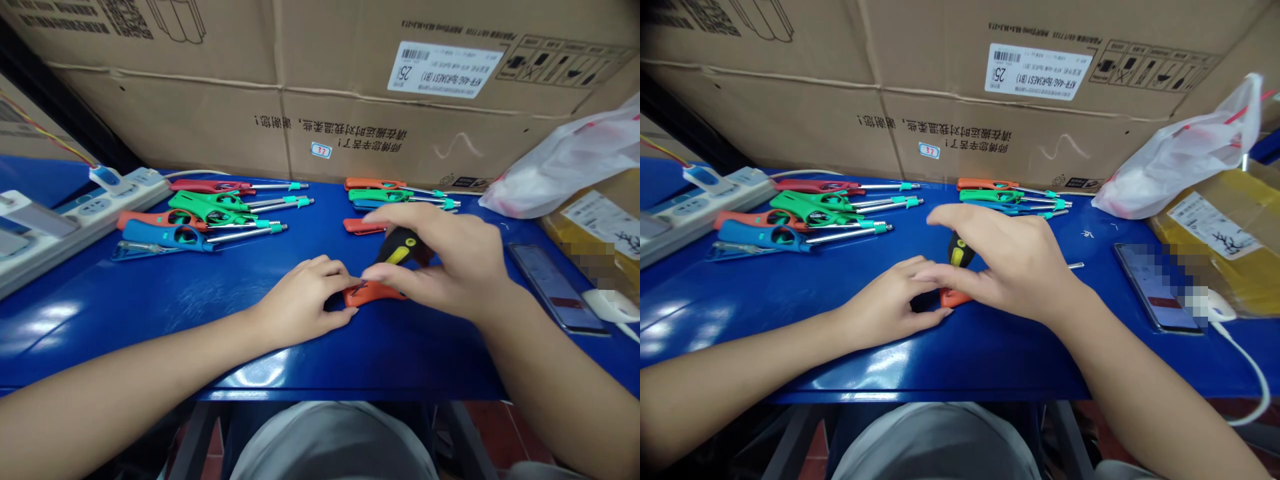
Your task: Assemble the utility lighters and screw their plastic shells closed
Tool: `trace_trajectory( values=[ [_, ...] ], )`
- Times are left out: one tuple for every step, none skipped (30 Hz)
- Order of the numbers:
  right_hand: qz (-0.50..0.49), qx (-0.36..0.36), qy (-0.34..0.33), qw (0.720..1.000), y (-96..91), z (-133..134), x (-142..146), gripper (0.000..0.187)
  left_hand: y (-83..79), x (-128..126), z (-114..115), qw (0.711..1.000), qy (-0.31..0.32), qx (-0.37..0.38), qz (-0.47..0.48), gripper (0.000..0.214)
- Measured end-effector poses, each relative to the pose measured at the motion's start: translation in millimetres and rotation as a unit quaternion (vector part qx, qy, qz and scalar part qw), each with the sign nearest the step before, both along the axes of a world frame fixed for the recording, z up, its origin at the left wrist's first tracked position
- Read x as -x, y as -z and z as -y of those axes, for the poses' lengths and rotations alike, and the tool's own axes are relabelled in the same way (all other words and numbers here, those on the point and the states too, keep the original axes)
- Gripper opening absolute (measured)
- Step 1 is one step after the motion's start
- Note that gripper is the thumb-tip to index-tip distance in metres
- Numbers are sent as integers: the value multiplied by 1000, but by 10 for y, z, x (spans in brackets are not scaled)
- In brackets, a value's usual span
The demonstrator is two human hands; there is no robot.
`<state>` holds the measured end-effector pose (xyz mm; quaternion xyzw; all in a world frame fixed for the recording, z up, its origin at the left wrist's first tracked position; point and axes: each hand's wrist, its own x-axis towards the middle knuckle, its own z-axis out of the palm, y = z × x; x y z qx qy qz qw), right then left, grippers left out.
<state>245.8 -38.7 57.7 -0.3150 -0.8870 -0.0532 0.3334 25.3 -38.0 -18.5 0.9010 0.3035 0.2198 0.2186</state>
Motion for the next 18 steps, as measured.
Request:
trace_trajectory(
  values=[
    [5,25,-16,1000,-18,4,-15,45,1,0,0,1000,1,3,0,30],
    [9,57,-38,998,-36,10,-31,50,2,0,0,1000,3,7,0,29],
    [10,84,-57,995,-50,14,-45,54,3,0,-1,1000,3,10,1,29],
    [12,98,-69,993,-57,18,-53,56,4,0,-1,1000,4,11,1,29],
    [13,95,-73,993,-56,19,-53,55,5,1,-2,1000,2,10,1,30],
    [14,77,-64,995,-48,20,-45,52,6,1,-2,1000,1,5,0,29],
    [15,48,-45,998,-36,20,-31,47,6,2,-3,1000,-1,0,0,27],
    [16,13,-22,1000,-23,21,-15,45,5,2,-4,1000,-3,-6,-1,25],
    [18,-22,-2,1000,-13,23,0,45,4,1,-4,1000,-3,-9,-1,22],
    [18,-44,9,999,-9,28,10,48,1,1,-4,1000,-2,-9,0,20],
    [17,-46,11,999,-12,35,12,51,-1,-1,-3,1000,-1,-6,0,20],
    [16,-29,-1,999,-20,43,8,52,-4,-3,-2,1000,0,-2,0,20],
    [13,-3,-23,1000,-32,51,-1,53,-7,-4,0,1000,2,4,0,22],
    [12,25,-45,999,-42,56,-12,53,-8,-6,1,1000,3,7,0,24],
    [10,44,-60,997,-50,58,-22,54,-9,-6,3,1000,3,8,2,25],
    [8,48,-65,997,-51,56,-27,54,-9,-6,4,1000,2,8,3,26],
    [11,36,-58,998,-45,50,-26,51,-8,-5,4,1000,1,6,2,26],
    [15,14,-40,999,-33,42,-18,46,-6,-3,4,1000,0,4,0,26]
  ],
)
